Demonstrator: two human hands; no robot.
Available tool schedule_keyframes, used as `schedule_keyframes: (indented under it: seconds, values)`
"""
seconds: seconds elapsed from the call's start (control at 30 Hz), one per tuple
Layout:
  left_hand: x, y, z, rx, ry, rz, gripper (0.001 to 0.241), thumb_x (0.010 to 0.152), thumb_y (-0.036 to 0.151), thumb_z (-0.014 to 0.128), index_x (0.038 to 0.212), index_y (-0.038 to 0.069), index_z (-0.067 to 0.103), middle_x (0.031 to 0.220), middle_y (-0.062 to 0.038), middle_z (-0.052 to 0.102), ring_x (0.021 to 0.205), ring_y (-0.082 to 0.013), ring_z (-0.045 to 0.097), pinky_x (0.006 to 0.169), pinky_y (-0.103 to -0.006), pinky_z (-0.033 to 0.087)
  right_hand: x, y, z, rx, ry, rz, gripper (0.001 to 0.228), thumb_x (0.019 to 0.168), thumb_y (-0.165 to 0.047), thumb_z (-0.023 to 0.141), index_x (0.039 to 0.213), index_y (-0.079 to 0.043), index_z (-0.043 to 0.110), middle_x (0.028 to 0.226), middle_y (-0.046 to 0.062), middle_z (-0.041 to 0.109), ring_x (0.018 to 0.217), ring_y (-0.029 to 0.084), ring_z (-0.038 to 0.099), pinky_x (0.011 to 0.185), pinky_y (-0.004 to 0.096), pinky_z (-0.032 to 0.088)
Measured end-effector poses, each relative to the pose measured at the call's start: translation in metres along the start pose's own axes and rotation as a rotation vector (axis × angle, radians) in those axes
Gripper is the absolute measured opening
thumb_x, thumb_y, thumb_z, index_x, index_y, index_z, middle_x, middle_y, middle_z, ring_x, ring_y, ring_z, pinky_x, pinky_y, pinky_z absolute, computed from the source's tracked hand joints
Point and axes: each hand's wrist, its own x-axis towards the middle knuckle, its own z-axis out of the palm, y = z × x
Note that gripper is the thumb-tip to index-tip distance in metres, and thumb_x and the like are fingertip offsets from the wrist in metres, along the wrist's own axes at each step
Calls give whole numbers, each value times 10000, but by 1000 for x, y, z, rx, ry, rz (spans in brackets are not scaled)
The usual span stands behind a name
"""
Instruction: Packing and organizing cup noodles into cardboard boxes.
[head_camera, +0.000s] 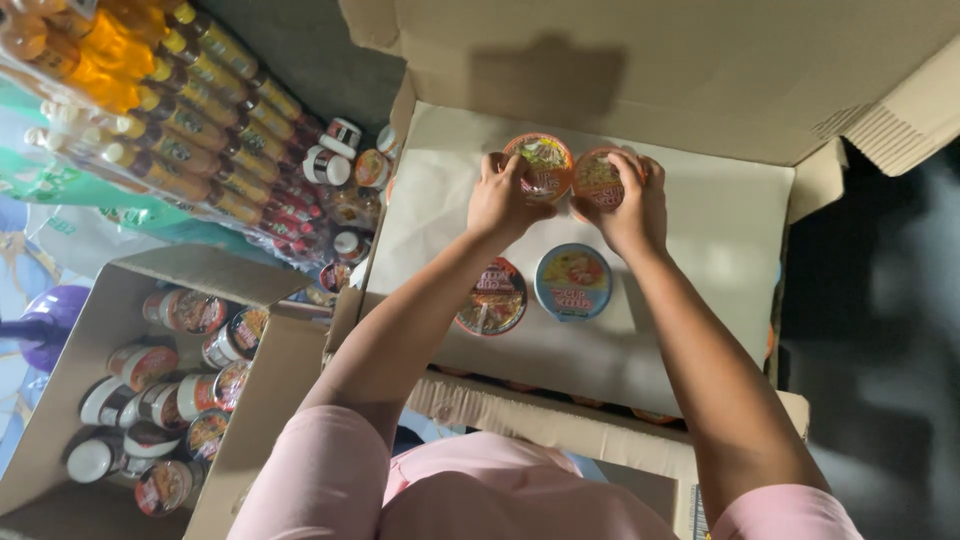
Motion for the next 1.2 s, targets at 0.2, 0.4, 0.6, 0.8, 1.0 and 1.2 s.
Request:
schedule_keyframes:
  seconds: [0.2, 0.4, 0.6, 0.8, 1.0, 1.2]
  values:
    - [22, 21, 22, -59, -20, 65, 628, 635, 363, 945, 1116, 139, 611, 1323, -196, 493, 1050, -407, 650, 891, -474, 559, 7, 25, -11, -32, 53, 115, 840, 697, -365, 980, 1400, -138, 580, 1427, 233, 483, 1311, 429, 522, 1049, 488, 495]
    - [47, 29, 52, -39, 0, 64, 784, 634, 374, 941, 1277, 146, 555, 1305, -183, 507, 1076, -399, 647, 889, -476, 564, 14, 49, -12, -56, 149, 163, 795, 710, -394, 987, 1384, -146, 645, 1477, 273, 414, 1308, 456, 520, 1059, 492, 493]
    - [51, 36, 56, -20, 56, 54, 959, 583, 460, 965, 1382, 175, 517, 1270, -208, 489, 1054, -405, 635, 852, -483, 564, 16, 52, -9, -68, 190, 173, 780, 717, -390, 986, 1374, -132, 653, 1445, 244, 443, 1299, 438, 523, 1061, 490, 494]
    - [50, 39, 50, 26, 17, 17, 901, 613, 459, 932, 1387, 219, 541, 1275, -200, 494, 1046, -387, 655, 850, -470, 578, 16, 52, -1, -27, 221, 156, 777, 749, -381, 976, 1401, -126, 640, 1433, 249, 448, 1275, 432, 543, 1050, 483, 504]
    - [64, 8, 59, -31, 51, 204, 702, 686, 364, 934, 1310, 221, 646, 1316, -186, 524, 1112, -395, 653, 939, -464, 574, 18, 54, 11, -1, 300, 216, 765, 743, -385, 982, 1373, -133, 629, 1395, 243, 464, 1238, 415, 565, 1012, 460, 534]
    - [65, 3, 34, -81, -73, 272, 804, 614, 298, 921, 1353, 209, 616, 1383, -189, 488, 1188, -382, 604, 971, -437, 550, 4, 69, 1, 114, 247, 17, 909, 757, -356, 971, 1498, -109, 507, 1494, 298, 307, 1361, 461, 457, 1083, 488, 518]
